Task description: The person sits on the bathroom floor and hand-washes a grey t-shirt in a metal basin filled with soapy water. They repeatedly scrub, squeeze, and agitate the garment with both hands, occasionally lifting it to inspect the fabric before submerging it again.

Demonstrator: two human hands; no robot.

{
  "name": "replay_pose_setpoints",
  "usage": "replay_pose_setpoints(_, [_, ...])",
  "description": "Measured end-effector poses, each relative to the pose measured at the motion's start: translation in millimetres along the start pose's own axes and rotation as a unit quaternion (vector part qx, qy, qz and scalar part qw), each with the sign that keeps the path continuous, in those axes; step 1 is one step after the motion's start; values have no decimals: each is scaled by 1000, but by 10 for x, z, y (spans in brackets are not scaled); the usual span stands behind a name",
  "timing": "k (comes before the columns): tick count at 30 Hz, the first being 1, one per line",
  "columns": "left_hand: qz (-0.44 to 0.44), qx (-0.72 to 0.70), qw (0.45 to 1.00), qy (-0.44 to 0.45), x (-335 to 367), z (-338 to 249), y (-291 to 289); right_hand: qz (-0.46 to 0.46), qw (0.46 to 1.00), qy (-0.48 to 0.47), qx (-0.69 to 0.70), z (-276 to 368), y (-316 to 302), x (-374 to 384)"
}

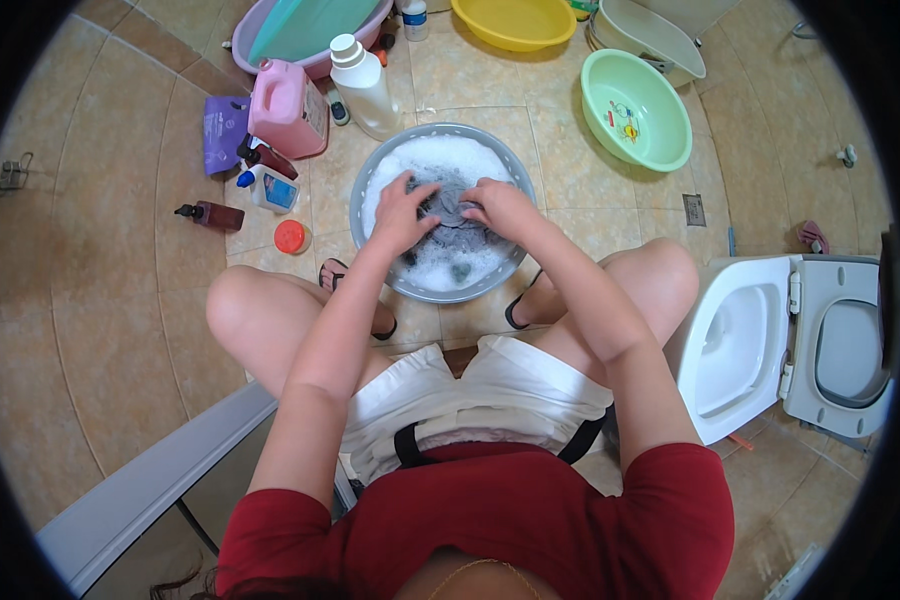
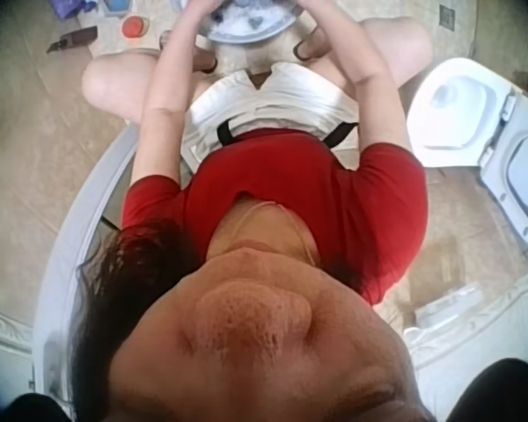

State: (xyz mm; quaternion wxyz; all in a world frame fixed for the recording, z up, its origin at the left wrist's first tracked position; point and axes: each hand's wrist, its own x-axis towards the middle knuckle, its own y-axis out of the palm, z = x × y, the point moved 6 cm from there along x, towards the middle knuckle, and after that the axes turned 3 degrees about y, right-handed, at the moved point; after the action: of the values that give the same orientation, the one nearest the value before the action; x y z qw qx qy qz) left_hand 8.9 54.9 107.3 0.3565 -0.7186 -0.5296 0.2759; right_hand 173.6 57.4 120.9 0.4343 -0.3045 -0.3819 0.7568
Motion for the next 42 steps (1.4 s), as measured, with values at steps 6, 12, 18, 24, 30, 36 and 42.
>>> replay_pose_setpoints(6, [87, -278, 957, -6, 136, 145, 245, -128, 970, 11, 207, 72, -348, 54])
replay_pose_setpoints(12, [43, -475, 870, -122, 192, -1, 98, -199, 884, 165, 391, -647, -35, 180])
replay_pose_setpoints(18, [-33, -645, 720, -255, 113, -43, 281, -201, 928, 51, 310, 526, -30, 63])
replay_pose_setpoints(24, [-71, -563, 760, -317, 83, -296, 236, -276, 898, 144, 309, 339, -139, 172])
replay_pose_setpoints(30, [-79, -578, 748, -316, 77, 21, 272, -243, 927, 130, 255, 735, -66, 43])
replay_pose_setpoints(36, [-100, -575, 754, -300, 108, -218, 301, -289, 906, 143, 274, 428, -133, 139])
replay_pose_setpoints(42, [-62, -614, 729, -297, 77, -59, 248, -266, 925, 131, 238, 656, -60, 49])
